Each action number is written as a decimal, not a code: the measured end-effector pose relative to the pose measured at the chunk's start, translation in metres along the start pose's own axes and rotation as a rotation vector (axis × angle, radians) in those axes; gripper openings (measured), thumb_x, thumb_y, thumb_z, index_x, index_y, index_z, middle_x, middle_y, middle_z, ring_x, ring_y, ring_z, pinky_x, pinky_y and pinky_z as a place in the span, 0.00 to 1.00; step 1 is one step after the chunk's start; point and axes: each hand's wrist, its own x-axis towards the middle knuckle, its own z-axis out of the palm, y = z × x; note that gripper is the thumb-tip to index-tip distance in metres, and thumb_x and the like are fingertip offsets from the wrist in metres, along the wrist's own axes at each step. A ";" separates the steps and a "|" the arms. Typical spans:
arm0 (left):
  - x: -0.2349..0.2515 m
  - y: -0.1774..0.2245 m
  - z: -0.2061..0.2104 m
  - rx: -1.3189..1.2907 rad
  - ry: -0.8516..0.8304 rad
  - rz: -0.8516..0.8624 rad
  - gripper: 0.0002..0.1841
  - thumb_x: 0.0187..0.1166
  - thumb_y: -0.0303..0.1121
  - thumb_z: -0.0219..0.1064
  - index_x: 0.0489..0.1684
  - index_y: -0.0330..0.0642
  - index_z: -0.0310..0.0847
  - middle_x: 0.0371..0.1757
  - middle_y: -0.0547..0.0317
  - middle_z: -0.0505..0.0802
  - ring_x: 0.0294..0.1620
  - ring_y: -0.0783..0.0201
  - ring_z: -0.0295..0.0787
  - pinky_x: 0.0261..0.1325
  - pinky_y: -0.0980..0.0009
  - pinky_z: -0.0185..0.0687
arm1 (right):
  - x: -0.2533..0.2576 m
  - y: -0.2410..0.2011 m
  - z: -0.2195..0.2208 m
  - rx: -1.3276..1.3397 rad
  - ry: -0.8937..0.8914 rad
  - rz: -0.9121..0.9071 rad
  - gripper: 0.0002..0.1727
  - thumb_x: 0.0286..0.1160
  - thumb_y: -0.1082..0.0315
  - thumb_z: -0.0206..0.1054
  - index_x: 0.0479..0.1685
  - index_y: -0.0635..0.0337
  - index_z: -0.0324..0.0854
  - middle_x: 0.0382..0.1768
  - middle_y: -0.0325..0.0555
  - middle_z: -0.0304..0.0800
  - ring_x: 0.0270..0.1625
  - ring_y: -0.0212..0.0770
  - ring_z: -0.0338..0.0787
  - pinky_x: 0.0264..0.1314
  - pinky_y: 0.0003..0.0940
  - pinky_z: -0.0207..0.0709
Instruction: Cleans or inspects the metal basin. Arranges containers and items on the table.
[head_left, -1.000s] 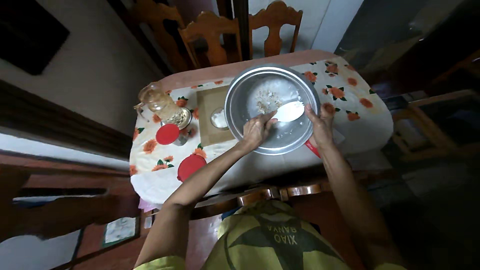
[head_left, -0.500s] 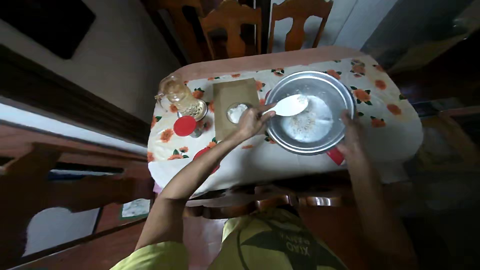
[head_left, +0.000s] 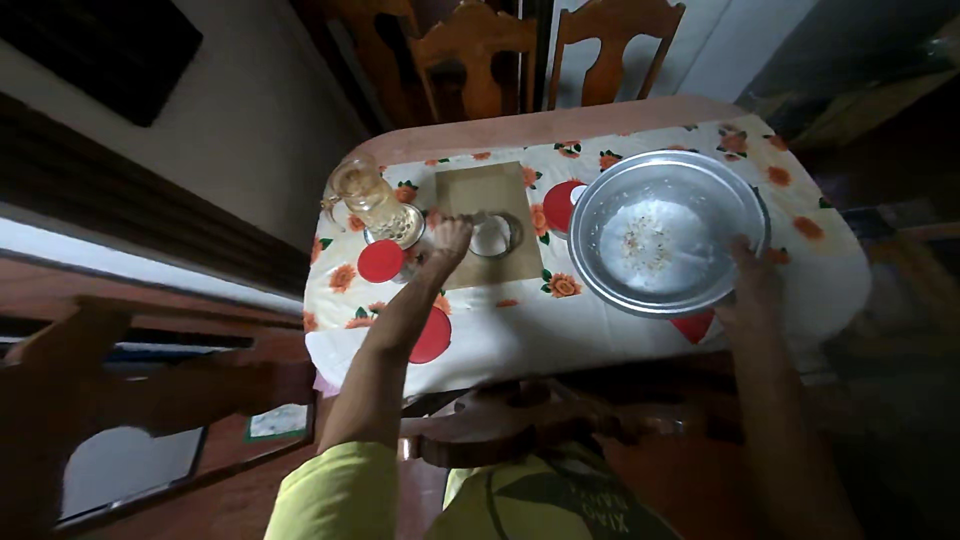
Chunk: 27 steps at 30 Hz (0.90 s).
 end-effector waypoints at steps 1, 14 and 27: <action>0.002 0.005 0.014 0.036 -0.027 0.036 0.16 0.80 0.16 0.57 0.62 0.29 0.82 0.59 0.34 0.90 0.59 0.35 0.87 0.75 0.39 0.68 | -0.001 0.001 0.000 -0.013 0.010 0.002 0.25 0.86 0.57 0.62 0.79 0.55 0.71 0.64 0.47 0.85 0.62 0.39 0.88 0.63 0.41 0.85; -0.019 -0.006 -0.018 -0.188 0.070 -0.130 0.21 0.83 0.20 0.55 0.73 0.37 0.79 0.59 0.28 0.89 0.59 0.27 0.87 0.66 0.32 0.72 | -0.009 0.010 0.009 -0.191 0.009 0.126 0.26 0.86 0.55 0.63 0.77 0.58 0.71 0.62 0.49 0.84 0.59 0.39 0.88 0.59 0.41 0.85; -0.125 0.059 -0.033 -1.094 0.088 0.323 0.20 0.90 0.32 0.59 0.78 0.37 0.71 0.72 0.43 0.84 0.64 0.49 0.88 0.64 0.53 0.85 | -0.015 0.033 0.018 -0.365 -0.139 0.338 0.29 0.86 0.51 0.62 0.81 0.55 0.67 0.68 0.50 0.80 0.64 0.41 0.84 0.62 0.43 0.82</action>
